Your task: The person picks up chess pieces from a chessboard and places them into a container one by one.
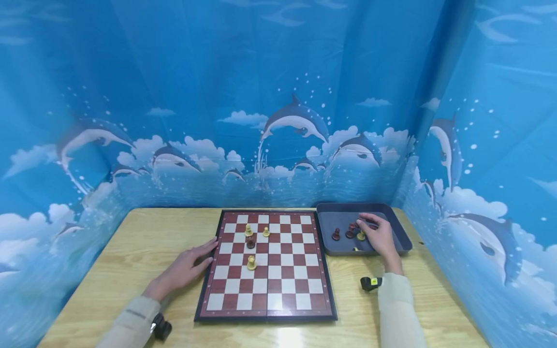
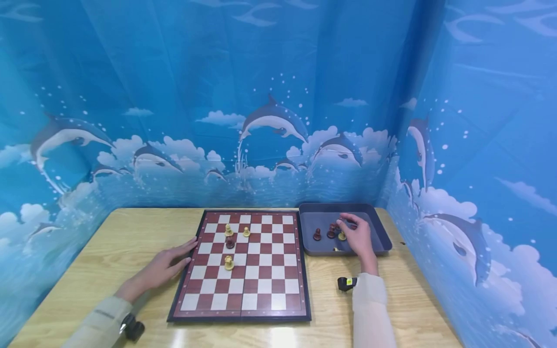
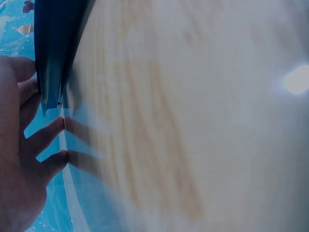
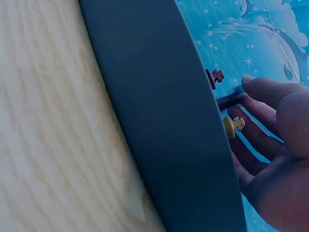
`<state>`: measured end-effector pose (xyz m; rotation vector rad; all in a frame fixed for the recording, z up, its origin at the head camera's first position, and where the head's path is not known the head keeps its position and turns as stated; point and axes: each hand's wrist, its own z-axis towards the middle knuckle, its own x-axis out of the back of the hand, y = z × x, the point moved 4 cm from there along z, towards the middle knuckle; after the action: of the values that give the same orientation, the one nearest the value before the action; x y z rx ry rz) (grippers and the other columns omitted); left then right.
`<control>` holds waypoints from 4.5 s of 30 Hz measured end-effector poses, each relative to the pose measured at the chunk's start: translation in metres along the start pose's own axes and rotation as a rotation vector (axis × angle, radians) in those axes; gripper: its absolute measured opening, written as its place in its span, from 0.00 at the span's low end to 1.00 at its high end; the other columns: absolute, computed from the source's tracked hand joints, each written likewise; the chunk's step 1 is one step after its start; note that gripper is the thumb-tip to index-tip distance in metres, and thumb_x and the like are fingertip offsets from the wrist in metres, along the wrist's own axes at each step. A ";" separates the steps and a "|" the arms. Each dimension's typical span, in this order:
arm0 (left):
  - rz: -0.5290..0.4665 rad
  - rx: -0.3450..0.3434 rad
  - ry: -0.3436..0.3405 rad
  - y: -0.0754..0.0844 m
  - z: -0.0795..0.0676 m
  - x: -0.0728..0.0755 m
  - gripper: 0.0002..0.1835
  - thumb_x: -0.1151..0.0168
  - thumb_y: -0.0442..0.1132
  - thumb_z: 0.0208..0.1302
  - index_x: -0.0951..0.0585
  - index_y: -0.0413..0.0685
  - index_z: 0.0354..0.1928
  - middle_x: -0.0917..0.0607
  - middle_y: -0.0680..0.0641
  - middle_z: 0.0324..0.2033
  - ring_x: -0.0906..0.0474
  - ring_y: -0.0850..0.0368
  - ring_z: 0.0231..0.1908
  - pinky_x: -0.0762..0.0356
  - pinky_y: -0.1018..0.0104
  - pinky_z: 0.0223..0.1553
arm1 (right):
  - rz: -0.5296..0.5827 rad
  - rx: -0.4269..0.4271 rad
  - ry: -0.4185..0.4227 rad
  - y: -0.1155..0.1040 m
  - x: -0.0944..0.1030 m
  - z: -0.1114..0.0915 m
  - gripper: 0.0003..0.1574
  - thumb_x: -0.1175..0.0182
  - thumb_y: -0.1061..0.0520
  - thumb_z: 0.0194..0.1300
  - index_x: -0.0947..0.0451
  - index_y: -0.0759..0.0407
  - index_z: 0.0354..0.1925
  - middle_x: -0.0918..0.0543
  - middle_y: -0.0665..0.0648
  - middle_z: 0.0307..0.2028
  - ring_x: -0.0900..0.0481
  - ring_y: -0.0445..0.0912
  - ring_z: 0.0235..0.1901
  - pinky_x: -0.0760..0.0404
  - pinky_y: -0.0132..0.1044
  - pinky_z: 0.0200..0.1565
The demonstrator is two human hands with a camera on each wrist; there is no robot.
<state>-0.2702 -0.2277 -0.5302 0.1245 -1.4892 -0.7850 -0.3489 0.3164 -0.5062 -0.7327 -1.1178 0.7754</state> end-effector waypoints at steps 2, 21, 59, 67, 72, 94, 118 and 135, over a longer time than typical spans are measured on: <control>0.005 -0.008 0.002 0.000 -0.001 0.000 0.27 0.52 0.51 0.70 0.38 0.58 0.69 0.41 0.51 0.69 0.40 0.44 0.66 0.41 0.42 0.63 | 0.003 0.016 0.011 -0.002 0.001 0.000 0.26 0.40 0.48 0.63 0.24 0.64 0.53 0.22 0.62 0.52 0.27 0.54 0.53 0.23 0.44 0.51; -0.003 -0.013 0.002 -0.002 0.000 -0.002 0.27 0.52 0.52 0.70 0.39 0.59 0.69 0.42 0.53 0.70 0.41 0.46 0.66 0.41 0.43 0.63 | 0.026 0.087 0.021 -0.031 0.009 0.000 0.23 0.38 0.48 0.61 0.22 0.56 0.51 0.21 0.60 0.51 0.28 0.55 0.55 0.30 0.53 0.57; -0.006 -0.038 0.001 0.000 0.001 -0.002 0.27 0.51 0.50 0.70 0.38 0.56 0.69 0.41 0.51 0.69 0.41 0.44 0.66 0.41 0.42 0.63 | 0.056 0.237 -0.384 -0.109 -0.080 -0.018 0.20 0.38 0.54 0.62 0.23 0.53 0.53 0.21 0.57 0.51 0.26 0.56 0.53 0.30 0.57 0.57; 0.007 -0.038 0.014 -0.003 0.002 -0.002 0.27 0.52 0.51 0.70 0.38 0.56 0.69 0.41 0.51 0.70 0.40 0.44 0.66 0.41 0.41 0.63 | 0.015 0.266 -0.575 -0.124 -0.122 -0.016 0.20 0.38 0.55 0.62 0.23 0.56 0.53 0.21 0.57 0.52 0.25 0.57 0.52 0.22 0.52 0.50; 0.008 -0.038 0.010 -0.005 0.001 -0.003 0.27 0.52 0.51 0.70 0.38 0.56 0.68 0.41 0.52 0.69 0.40 0.45 0.66 0.41 0.41 0.63 | -0.024 0.300 -0.671 -0.129 -0.148 -0.014 0.21 0.40 0.55 0.63 0.24 0.59 0.54 0.21 0.54 0.51 0.25 0.51 0.52 0.23 0.50 0.50; -0.002 -0.023 0.007 -0.008 0.001 -0.003 0.27 0.53 0.52 0.70 0.39 0.58 0.69 0.42 0.52 0.70 0.42 0.45 0.66 0.43 0.40 0.63 | 0.043 0.257 -0.794 -0.137 -0.212 -0.001 0.17 0.40 0.55 0.63 0.21 0.55 0.51 0.19 0.51 0.46 0.22 0.45 0.46 0.20 0.38 0.45; -0.005 -0.007 -0.007 -0.006 0.001 -0.004 0.27 0.53 0.53 0.70 0.40 0.59 0.69 0.43 0.54 0.70 0.42 0.46 0.67 0.44 0.40 0.64 | -0.045 0.309 -0.727 -0.149 -0.209 0.005 0.13 0.40 0.52 0.64 0.18 0.56 0.44 0.17 0.46 0.40 0.22 0.40 0.40 0.21 0.37 0.44; -0.006 -0.005 0.009 -0.008 0.000 -0.003 0.27 0.54 0.54 0.70 0.39 0.60 0.69 0.43 0.56 0.70 0.42 0.46 0.67 0.42 0.42 0.64 | 0.108 0.250 -0.616 -0.133 -0.167 -0.011 0.18 0.40 0.51 0.63 0.19 0.58 0.48 0.18 0.48 0.45 0.22 0.47 0.46 0.22 0.44 0.49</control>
<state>-0.2730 -0.2318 -0.5370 0.1286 -1.4790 -0.7926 -0.3572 0.1046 -0.4812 -0.3449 -1.5000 1.2583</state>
